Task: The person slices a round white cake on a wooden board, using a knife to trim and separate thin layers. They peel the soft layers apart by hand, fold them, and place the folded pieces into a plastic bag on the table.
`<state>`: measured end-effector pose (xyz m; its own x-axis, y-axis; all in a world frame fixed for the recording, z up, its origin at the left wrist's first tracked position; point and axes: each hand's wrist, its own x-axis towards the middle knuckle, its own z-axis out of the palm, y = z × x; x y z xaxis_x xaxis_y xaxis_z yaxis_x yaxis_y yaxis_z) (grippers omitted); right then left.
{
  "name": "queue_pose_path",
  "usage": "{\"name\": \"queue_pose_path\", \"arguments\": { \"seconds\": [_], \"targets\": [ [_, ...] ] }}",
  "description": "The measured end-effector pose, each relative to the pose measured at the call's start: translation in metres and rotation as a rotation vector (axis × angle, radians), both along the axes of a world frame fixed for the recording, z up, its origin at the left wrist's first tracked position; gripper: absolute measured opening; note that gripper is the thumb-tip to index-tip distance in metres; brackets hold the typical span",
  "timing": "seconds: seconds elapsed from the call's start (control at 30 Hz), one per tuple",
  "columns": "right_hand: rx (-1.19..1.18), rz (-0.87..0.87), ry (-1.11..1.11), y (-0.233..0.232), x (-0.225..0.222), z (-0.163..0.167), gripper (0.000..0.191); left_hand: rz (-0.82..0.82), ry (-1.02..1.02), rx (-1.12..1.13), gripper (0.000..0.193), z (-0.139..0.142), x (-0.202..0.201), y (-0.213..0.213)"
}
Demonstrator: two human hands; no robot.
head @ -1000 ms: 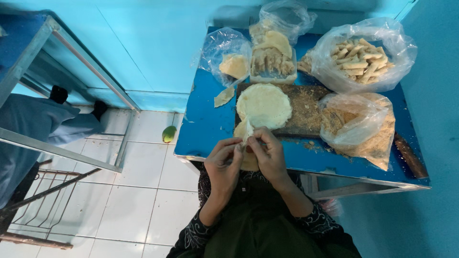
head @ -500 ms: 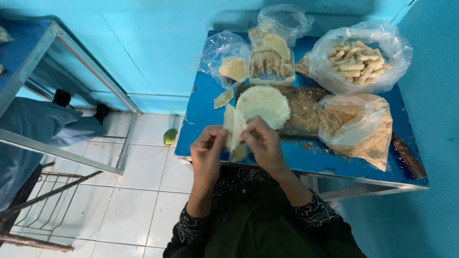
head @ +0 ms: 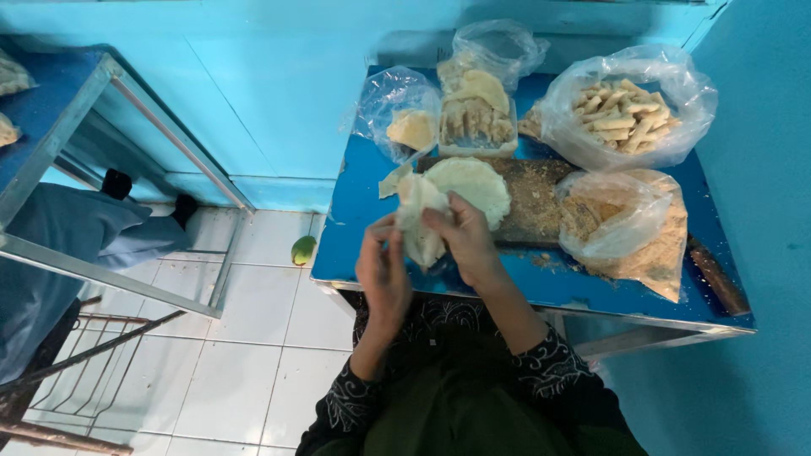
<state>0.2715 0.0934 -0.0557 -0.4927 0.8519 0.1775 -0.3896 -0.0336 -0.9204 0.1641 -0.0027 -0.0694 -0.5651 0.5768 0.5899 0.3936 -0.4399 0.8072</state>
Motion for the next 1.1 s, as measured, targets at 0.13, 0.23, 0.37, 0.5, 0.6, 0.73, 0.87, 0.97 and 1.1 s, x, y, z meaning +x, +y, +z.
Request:
{"name": "queue_pose_path", "arguments": {
  "seconds": [0.13,0.23,0.37,0.5,0.6,0.73,0.87,0.97,1.1],
  "targets": [
    [0.058,-0.101,0.053,-0.001,0.002,0.0,0.016,-0.345,-0.662,0.105,0.015,-0.01,-0.016,0.005],
    [0.241,-0.171,-0.109,-0.008,0.0,0.001,0.018,-0.436,-0.588,0.094,0.041,-0.015,-0.019,0.012],
    [0.426,-0.249,-0.349,-0.011,0.0,0.004,0.017,-0.174,-0.359,-0.084,0.032,-0.016,-0.021,0.034],
    [0.088,-0.162,-0.029,0.005,0.01,0.015,0.021,-0.248,-0.624,-0.061,0.034,-0.007,-0.033,0.031],
    [0.039,-0.235,0.059,0.01,0.019,0.024,0.029,-0.334,-0.727,-0.061,0.034,0.002,-0.039,0.021],
    [0.327,-0.393,-0.601,-0.01,0.02,0.022,0.023,-0.382,-0.394,-0.137,0.036,0.002,-0.017,0.021],
    [0.603,-0.309,-0.418,-0.012,0.014,0.012,0.017,-0.291,-0.446,-0.249,0.034,-0.003,-0.003,0.028],
    [0.071,-0.084,-0.139,0.012,0.015,0.008,0.017,-0.454,-0.766,-0.075,0.037,0.001,-0.015,0.035],
    [-0.35,0.04,0.212,0.035,0.032,0.007,0.019,-0.609,-0.989,0.022,0.039,0.012,-0.037,0.034]
  ]
}}
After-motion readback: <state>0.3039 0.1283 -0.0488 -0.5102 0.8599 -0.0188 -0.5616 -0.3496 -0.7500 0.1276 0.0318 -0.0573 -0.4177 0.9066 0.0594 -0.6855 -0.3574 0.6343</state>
